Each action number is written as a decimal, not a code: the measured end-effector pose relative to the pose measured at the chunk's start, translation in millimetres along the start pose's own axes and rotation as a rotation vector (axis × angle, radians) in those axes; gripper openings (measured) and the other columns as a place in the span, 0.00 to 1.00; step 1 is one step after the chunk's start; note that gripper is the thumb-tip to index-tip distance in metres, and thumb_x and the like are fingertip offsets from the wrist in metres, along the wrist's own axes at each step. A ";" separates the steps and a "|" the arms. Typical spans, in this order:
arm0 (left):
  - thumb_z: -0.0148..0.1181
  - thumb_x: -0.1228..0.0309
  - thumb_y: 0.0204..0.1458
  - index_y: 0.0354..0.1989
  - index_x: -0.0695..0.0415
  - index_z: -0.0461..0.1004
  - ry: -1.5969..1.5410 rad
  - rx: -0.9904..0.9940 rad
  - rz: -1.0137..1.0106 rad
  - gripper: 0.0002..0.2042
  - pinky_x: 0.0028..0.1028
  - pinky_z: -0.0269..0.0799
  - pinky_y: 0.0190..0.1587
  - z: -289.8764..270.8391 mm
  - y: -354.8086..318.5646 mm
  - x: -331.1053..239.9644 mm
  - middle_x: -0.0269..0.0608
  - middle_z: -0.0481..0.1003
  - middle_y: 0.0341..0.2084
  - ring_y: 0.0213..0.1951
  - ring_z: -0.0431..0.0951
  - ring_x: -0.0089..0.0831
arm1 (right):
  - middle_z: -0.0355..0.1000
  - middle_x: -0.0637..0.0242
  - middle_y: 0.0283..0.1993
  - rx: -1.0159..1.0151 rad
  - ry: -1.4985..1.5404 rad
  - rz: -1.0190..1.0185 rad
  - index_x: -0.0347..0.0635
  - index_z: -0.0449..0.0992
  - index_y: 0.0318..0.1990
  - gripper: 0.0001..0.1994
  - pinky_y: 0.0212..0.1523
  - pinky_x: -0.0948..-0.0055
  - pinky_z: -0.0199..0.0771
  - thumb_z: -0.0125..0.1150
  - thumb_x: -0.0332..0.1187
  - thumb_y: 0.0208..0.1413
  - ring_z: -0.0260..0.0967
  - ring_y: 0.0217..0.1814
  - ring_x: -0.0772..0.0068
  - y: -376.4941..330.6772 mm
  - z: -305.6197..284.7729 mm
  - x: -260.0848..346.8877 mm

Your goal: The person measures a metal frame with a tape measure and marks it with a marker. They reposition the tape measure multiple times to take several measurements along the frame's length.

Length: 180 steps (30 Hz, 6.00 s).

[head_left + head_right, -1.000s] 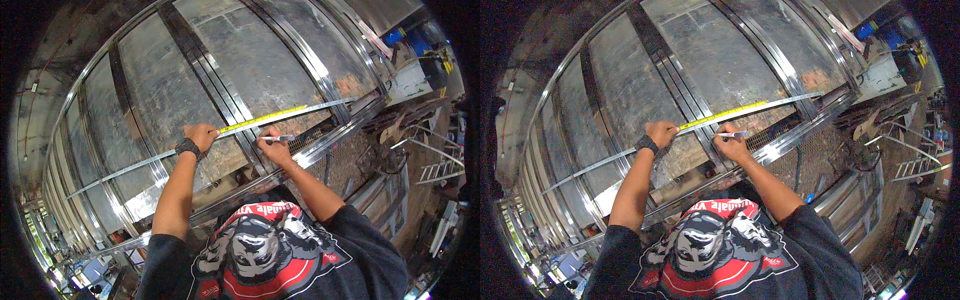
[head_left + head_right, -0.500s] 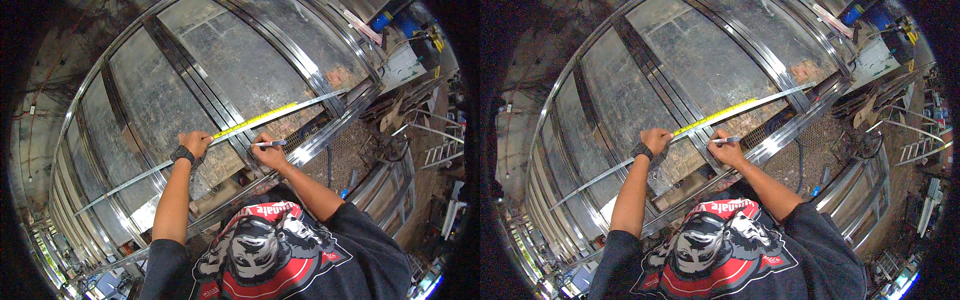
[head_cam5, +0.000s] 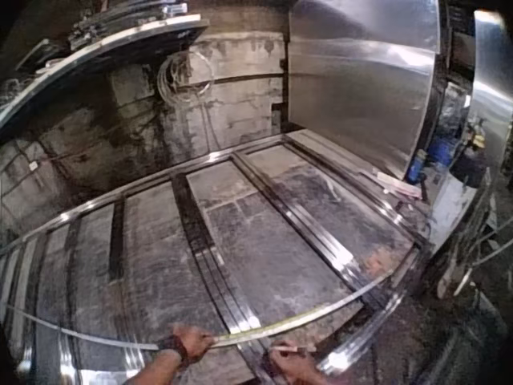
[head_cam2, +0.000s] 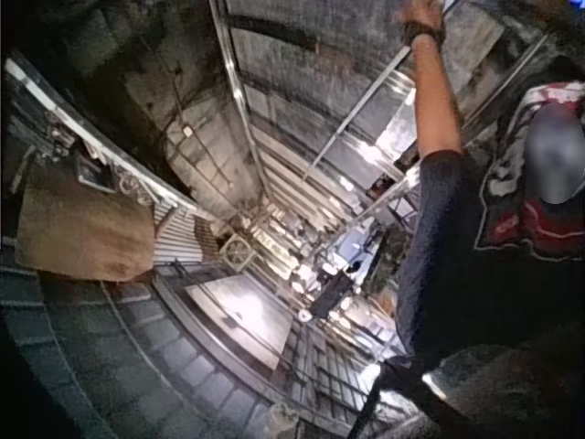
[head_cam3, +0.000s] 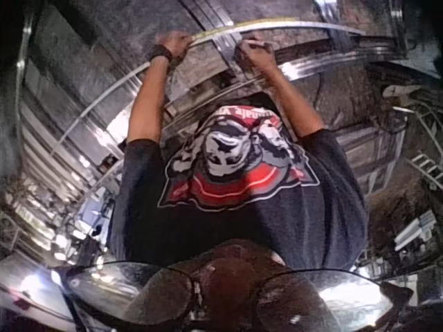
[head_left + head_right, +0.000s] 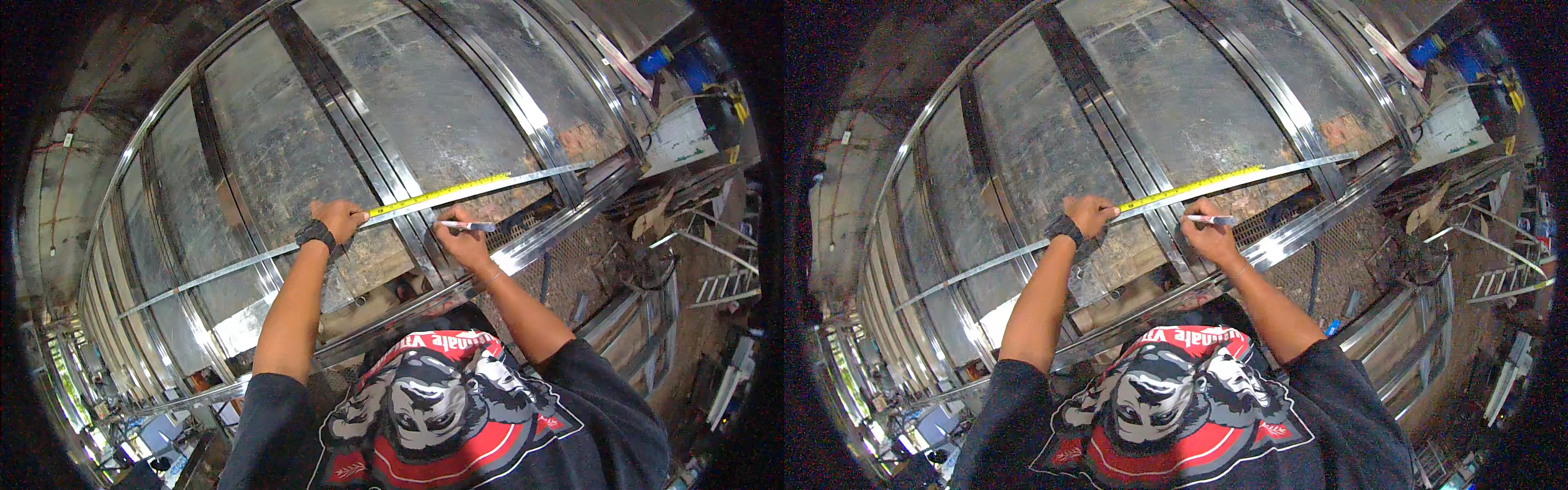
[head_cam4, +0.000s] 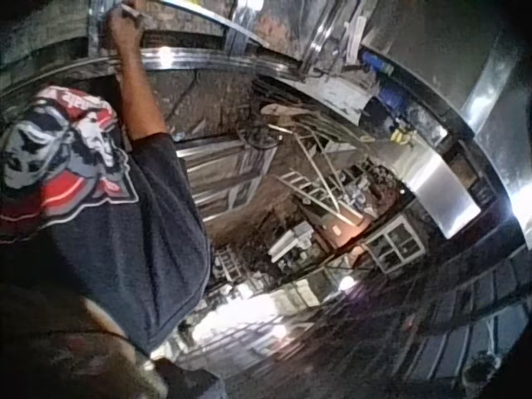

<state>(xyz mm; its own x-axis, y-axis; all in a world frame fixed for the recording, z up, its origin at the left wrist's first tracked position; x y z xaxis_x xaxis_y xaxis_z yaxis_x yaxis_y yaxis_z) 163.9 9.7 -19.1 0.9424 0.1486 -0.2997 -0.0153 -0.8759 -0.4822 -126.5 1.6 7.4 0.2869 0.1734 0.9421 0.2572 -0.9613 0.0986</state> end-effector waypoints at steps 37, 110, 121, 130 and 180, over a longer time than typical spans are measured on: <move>0.60 0.48 0.62 0.42 0.40 0.89 -0.037 0.023 0.000 0.15 0.52 0.57 0.57 0.3 0.5 -1.7 0.42 0.85 0.34 0.40 0.83 0.45 | 0.76 0.60 0.32 0.140 -0.057 -0.069 0.38 0.78 0.36 0.08 0.40 0.65 0.74 0.69 0.33 0.59 0.73 0.36 0.67 43.6 23.3 1.7; 0.60 0.49 0.61 0.41 0.43 0.89 0.008 -0.052 0.020 0.16 0.58 0.61 0.59 -14.8 -25.2 63.1 0.42 0.86 0.40 0.46 0.84 0.48 | 0.81 0.60 0.43 -0.308 -0.023 0.262 0.34 0.80 0.49 0.13 0.46 0.69 0.79 0.64 0.36 0.67 0.79 0.44 0.71 -120.3 39.6 -3.1; 0.64 0.49 0.59 0.37 0.44 0.89 -0.033 -0.004 -0.032 0.14 0.59 0.58 0.59 -7.6 -22.5 72.4 0.42 0.86 0.36 0.42 0.85 0.45 | 0.82 0.57 0.42 -0.272 0.016 0.283 0.35 0.80 0.48 0.13 0.45 0.65 0.78 0.65 0.37 0.66 0.79 0.43 0.67 -116.2 37.5 0.0; 0.65 0.48 0.58 0.37 0.43 0.90 -0.063 -0.037 -0.038 0.15 0.54 0.57 0.57 -4.7 -19.3 77.8 0.41 0.87 0.34 0.40 0.85 0.43 | 0.79 0.67 0.42 -0.206 0.078 0.335 0.35 0.79 0.50 0.14 0.47 0.72 0.76 0.65 0.37 0.68 0.74 0.44 0.77 -106.2 38.2 -6.8; 0.64 0.50 0.59 0.38 0.43 0.90 -0.101 0.036 -0.065 0.14 0.55 0.56 0.57 -3.4 -21.6 76.0 0.40 0.86 0.37 0.42 0.84 0.43 | 0.74 0.55 0.32 -0.053 -0.139 -0.121 0.38 0.75 0.36 0.09 0.38 0.58 0.73 0.69 0.31 0.58 0.74 0.35 0.52 10.2 71.4 31.3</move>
<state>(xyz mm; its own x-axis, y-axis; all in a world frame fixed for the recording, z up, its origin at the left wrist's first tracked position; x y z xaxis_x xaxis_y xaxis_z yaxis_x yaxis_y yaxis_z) 237.0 38.4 -28.7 0.9034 0.2514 -0.3473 0.0311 -0.8463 -0.5318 -49.0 12.4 15.0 0.3827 0.3133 0.8691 0.2496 -0.9408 0.2292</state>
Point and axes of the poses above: each hand's wrist, its own y-axis towards the middle knuckle, its own z-axis out of the palm, x = y × z, the point moved 9 cm from there along y, towards the middle knuckle
